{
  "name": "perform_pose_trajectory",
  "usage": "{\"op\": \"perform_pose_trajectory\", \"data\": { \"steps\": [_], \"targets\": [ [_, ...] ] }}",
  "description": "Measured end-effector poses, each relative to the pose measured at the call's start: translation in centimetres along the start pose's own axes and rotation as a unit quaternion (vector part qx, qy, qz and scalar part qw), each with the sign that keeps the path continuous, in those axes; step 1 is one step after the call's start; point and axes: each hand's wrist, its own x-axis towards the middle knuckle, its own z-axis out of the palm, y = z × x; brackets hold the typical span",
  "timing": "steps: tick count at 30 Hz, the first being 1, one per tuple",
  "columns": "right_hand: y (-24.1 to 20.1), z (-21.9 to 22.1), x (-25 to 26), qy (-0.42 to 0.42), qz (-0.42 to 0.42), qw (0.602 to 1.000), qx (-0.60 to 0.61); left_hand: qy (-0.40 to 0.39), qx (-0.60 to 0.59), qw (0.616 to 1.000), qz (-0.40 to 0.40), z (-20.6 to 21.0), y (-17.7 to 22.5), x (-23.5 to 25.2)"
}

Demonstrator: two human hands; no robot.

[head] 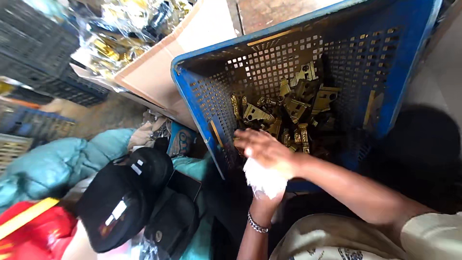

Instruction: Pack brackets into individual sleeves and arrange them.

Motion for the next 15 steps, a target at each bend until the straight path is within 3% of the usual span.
{"op": "perform_pose_trajectory", "data": {
  "steps": [2,3,4,5,7,8,10,12,14,15],
  "targets": [
    [0.3,0.1,0.3,0.028,0.024,0.998,0.041,-0.003,0.027,0.995,-0.096,-0.5,1.1,0.4],
    [0.0,1.0,-0.3,0.069,-0.013,0.997,0.025,-0.009,-0.028,0.984,-0.174,-1.0,1.7,0.6],
    [0.0,1.7,-0.9,0.096,-0.047,0.994,0.021,0.026,-0.073,0.979,-0.191,-1.2,1.4,0.9],
    [0.4,1.8,-1.8,0.076,-0.031,0.995,0.049,0.065,-0.114,0.973,-0.190,-1.4,1.1,1.2],
    [2.6,0.6,-3.0,0.011,0.130,0.978,0.163,0.133,-0.148,0.974,-0.104,-2.0,0.3,2.0],
    [4.2,0.0,-3.3,0.024,0.213,0.952,0.217,0.144,-0.142,0.978,-0.055,-2.9,0.2,2.5],
    [5.0,-0.9,-3.9,0.086,0.272,0.899,0.333,0.126,-0.031,0.991,0.007,-4.6,0.4,3.1],
    [3.3,-1.2,-4.6,0.111,0.192,0.898,0.380,0.060,0.124,0.990,-0.010,-4.9,0.8,2.7],
    [2.1,-0.6,-4.6,0.127,0.085,0.910,0.385,-0.001,0.137,0.989,-0.056,-4.1,1.1,1.8],
    [2.1,-0.6,-4.5,0.133,0.080,0.909,0.387,0.003,0.101,0.993,-0.064,-3.6,0.9,1.4]
  ]
}}
